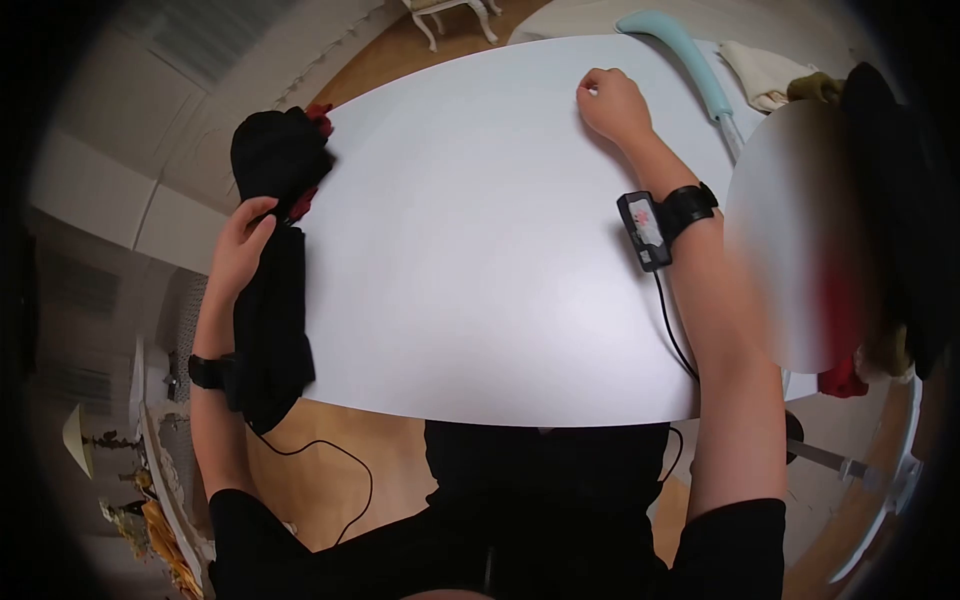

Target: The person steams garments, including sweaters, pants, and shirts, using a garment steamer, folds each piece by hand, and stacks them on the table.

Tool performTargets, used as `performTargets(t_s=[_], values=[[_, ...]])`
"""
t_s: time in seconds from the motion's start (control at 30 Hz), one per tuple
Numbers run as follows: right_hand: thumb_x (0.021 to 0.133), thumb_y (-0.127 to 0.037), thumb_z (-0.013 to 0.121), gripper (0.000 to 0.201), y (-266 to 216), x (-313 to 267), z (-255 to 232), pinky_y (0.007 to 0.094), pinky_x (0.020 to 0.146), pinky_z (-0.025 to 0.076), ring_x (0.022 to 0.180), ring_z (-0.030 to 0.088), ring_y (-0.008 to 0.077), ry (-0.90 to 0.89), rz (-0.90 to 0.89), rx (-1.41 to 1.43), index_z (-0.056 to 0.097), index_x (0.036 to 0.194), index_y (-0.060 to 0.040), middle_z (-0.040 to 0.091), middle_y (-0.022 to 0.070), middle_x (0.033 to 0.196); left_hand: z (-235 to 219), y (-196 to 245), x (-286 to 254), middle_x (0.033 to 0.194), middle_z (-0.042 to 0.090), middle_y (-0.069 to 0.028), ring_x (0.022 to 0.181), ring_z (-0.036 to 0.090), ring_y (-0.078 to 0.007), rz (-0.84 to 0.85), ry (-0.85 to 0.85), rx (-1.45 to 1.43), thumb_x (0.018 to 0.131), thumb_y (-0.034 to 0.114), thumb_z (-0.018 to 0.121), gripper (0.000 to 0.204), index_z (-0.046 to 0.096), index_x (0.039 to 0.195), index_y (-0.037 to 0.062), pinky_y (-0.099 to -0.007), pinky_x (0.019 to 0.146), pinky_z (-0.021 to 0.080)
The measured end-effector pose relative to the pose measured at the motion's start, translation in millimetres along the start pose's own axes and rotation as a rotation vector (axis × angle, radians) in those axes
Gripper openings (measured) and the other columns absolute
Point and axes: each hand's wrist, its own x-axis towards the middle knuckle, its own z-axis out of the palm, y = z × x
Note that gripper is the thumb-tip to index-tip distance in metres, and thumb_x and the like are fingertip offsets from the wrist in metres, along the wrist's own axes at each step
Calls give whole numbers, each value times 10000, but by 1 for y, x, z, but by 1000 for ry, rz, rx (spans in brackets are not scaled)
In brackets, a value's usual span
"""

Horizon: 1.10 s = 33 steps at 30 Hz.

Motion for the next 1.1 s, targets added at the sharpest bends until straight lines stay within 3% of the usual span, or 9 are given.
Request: performTargets(t_s=[0.1,0.17,0.33,0.43,0.77,0.83,0.87,1.03,1.1], values=[[835,-227,605,225,-4,0,0,436,881,512,967,652,375,5,17,26,739,934,-76,678,186,1029,68,68,38,1050,677,-61,997,618,-151,86,-212,-194,954,191,597,263,636,1117,-13,-295,889,475],[831,-221,605,224,-7,-3,-2,451,883,511,973,645,381,-5,7,48,743,928,-75,680,182,1016,125,108,54,1027,667,-34,989,618,-124,-56,-317,-461,976,185,570,187,637,1066,36,-279,848,480],[806,-192,593,208,-17,-10,-9,462,892,511,993,632,371,-4,-4,-43,747,909,-98,676,177,1033,235,140,91,929,641,-40,787,598,-109,-139,-206,-866,970,149,534,123,613,964,55,-242,677,462],[798,-200,623,163,-17,-12,-7,438,889,514,1006,622,347,-18,-24,-55,729,877,-103,672,152,1024,249,135,98,774,570,-18,601,479,-74,-139,-85,-1162,958,122,532,110,566,865,75,-206,508,367],[825,-242,610,299,-42,-24,-9,436,920,502,1064,607,354,-31,-80,-324,700,1053,-70,677,152,1068,243,134,94,630,351,49,501,271,-52,-102,-125,-1262,950,169,484,258,400,708,137,-229,445,206],[867,-245,581,331,-60,-24,-20,441,954,474,1128,597,337,-334,-35,-425,704,1113,-61,672,153,1128,246,130,94,622,333,61,502,252,-48,-97,-130,-1278,957,182,495,277,385,705,153,-233,446,189],[888,-319,594,423,-81,-4,-51,457,968,475,1142,609,356,-749,-18,-472,658,1209,-50,666,172,1188,246,129,94,618,320,68,505,245,-45,-74,-145,-1278,960,192,504,295,371,699,161,-237,449,182],[893,-425,644,577,-122,-2,-215,442,910,500,1070,646,343,-525,-102,-574,571,1315,-39,668,225,1150,245,129,92,612,288,83,518,219,-40,-85,-142,-1265,970,224,526,347,333,684,183,-248,458,161],[892,-496,640,724,-80,-6,-284,393,985,469,1158,607,354,-455,-70,-756,480,1399,-4,626,246,1235,244,128,93,613,284,83,525,222,-39,-60,-178,-1205,973,236,527,353,339,680,181,-246,466,177]])
